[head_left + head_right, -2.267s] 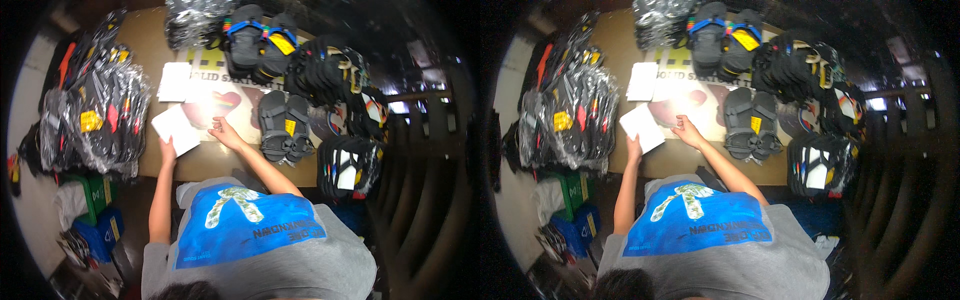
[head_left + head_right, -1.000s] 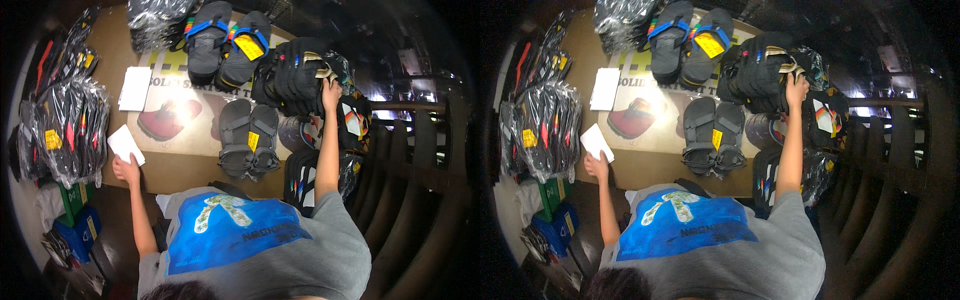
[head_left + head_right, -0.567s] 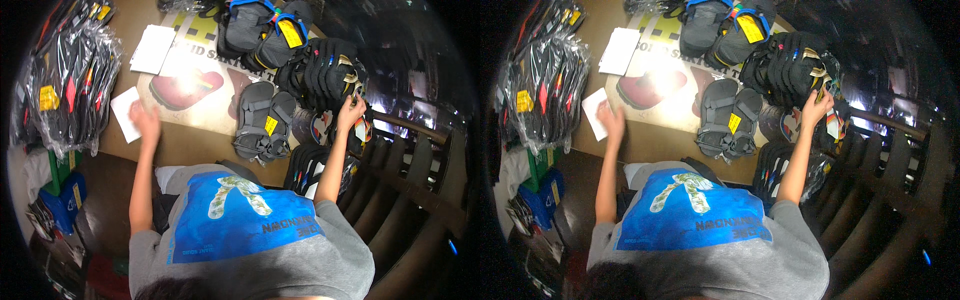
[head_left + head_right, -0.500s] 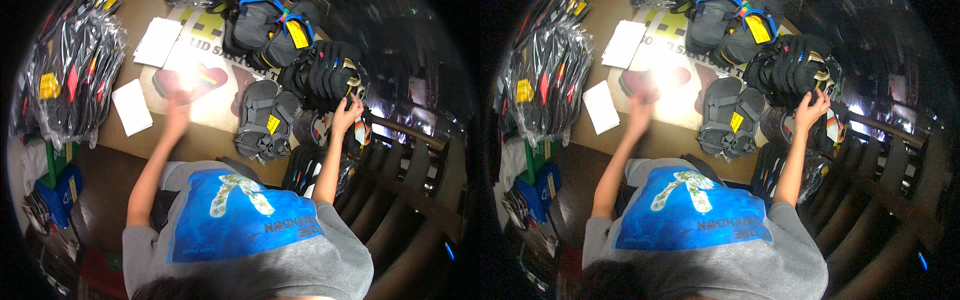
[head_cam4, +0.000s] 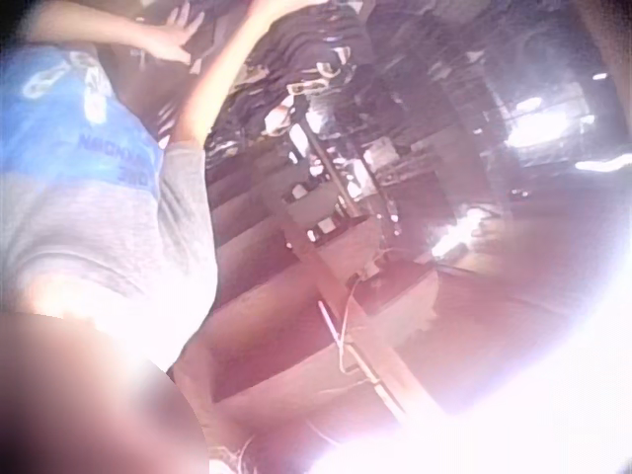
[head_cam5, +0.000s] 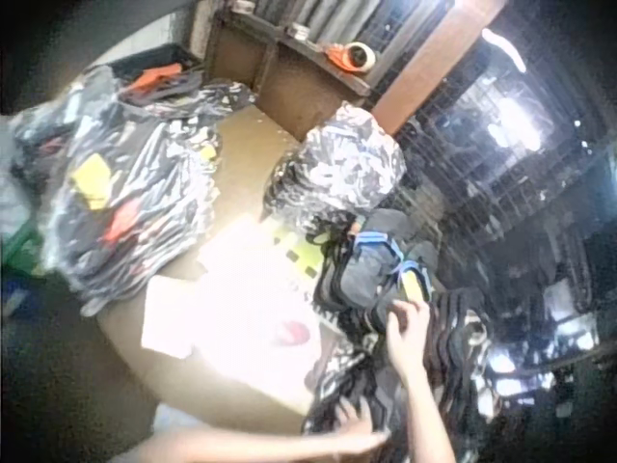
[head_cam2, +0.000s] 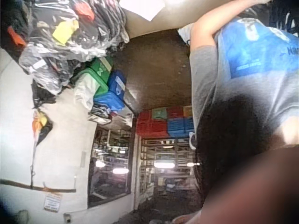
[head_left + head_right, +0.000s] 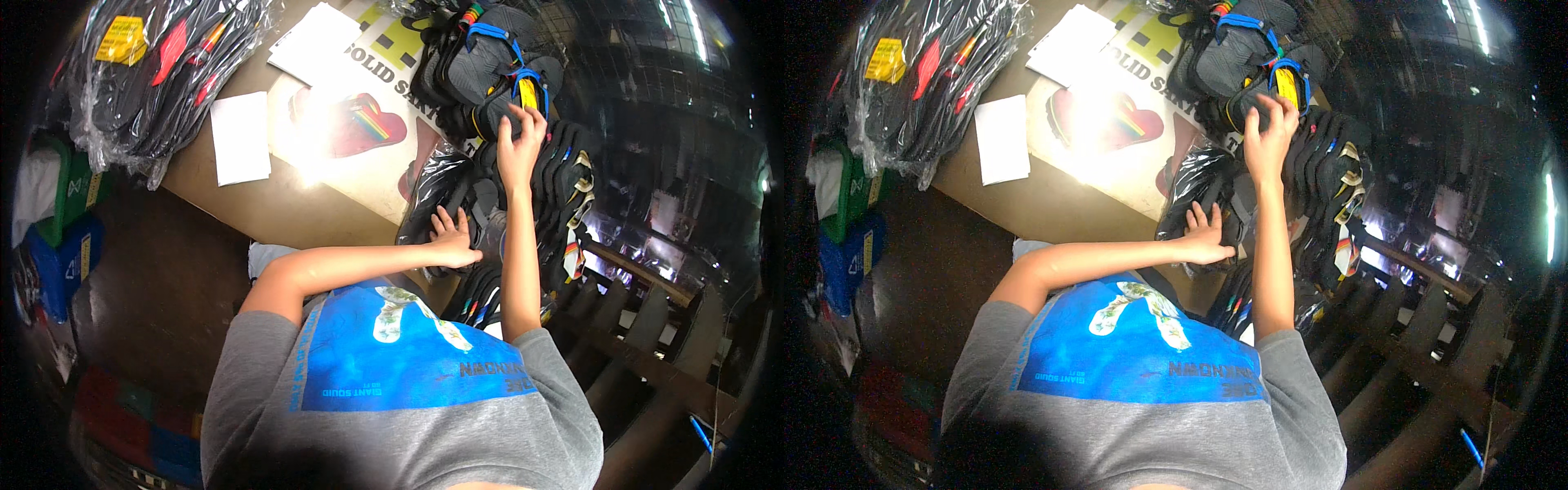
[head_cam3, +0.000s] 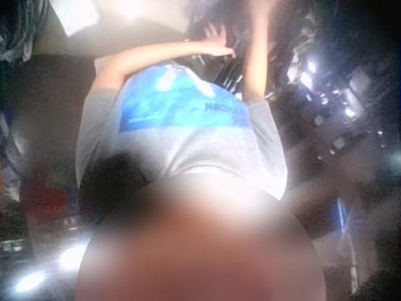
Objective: The person unpacks flip-flops and sandals from plastic bags, removes tags, and arranges them on a table. They handle multiple pairs, placing some in neat rows and others in piles while continuing to unpack additional items.
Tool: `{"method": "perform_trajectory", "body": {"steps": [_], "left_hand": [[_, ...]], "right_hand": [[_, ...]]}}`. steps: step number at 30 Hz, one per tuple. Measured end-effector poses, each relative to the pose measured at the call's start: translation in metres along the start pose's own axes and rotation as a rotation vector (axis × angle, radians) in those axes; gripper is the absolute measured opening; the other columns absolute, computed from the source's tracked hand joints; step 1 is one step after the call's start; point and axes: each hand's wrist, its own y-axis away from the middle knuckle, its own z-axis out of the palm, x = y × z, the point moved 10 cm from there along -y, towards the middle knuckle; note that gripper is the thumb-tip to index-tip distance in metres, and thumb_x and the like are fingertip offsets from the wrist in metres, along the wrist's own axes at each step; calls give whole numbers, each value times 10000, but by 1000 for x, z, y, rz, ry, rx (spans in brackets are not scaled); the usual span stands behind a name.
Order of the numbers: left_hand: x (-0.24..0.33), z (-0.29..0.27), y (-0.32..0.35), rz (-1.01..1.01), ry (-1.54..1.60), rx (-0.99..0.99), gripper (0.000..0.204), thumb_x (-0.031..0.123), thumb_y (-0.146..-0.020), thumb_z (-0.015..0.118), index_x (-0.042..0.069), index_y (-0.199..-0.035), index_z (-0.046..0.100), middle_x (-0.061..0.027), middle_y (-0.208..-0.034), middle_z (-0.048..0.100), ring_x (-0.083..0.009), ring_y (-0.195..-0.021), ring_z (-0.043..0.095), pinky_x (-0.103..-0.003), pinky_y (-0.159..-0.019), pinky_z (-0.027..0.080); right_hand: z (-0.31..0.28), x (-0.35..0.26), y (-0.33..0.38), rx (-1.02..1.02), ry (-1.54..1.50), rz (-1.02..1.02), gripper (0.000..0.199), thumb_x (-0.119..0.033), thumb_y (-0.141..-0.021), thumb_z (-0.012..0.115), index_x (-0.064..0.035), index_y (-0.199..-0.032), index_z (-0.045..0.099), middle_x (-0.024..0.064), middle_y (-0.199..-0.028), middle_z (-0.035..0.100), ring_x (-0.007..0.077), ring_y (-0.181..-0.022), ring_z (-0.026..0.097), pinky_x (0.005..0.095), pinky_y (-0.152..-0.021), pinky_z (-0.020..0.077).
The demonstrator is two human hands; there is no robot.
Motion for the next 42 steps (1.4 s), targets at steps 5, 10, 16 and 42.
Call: {"method": "perform_trajectory", "body": {"steps": [5,10,16,42], "left_hand": [[-38,-45,-17,47,141,128,932,433,-737,576,-10,-1385,73,-384,-1372,7,-519,-1280,86,-528,-1041,169],[-63,-220,-37,220,669,710,880,596,-755,520,-104,-1258,344,-280,-1321,317,-342,-1226,327,-435,-1017,260],[5,-312,-81,415,713,476,1213,781,-642,463,-102,-1360,44,-263,-1429,102,-310,-1338,125,-400,-1077,146],[64,-285,-54,570,832,280,760,439,-788,562,-85,-1293,339,-211,-1312,406,-287,-1210,401,-358,-1013,300]], "right_hand": [[5,47,-21,303,-115,150,340,-139,-777,606,40,-1053,520,185,-1046,508,294,-1036,460,390,-922,333],[71,160,76,399,-1122,1208,860,-548,-692,566,1,-1283,268,180,-1267,384,298,-1139,373,478,-971,242],[128,139,75,155,-1592,1154,1088,-825,-613,414,-141,-1412,136,107,-1470,115,369,-1334,86,670,-969,-52],[35,114,44,111,-1714,1019,596,-252,-707,613,-44,-1230,416,133,-1245,481,287,-1140,461,458,-1002,320]]}}
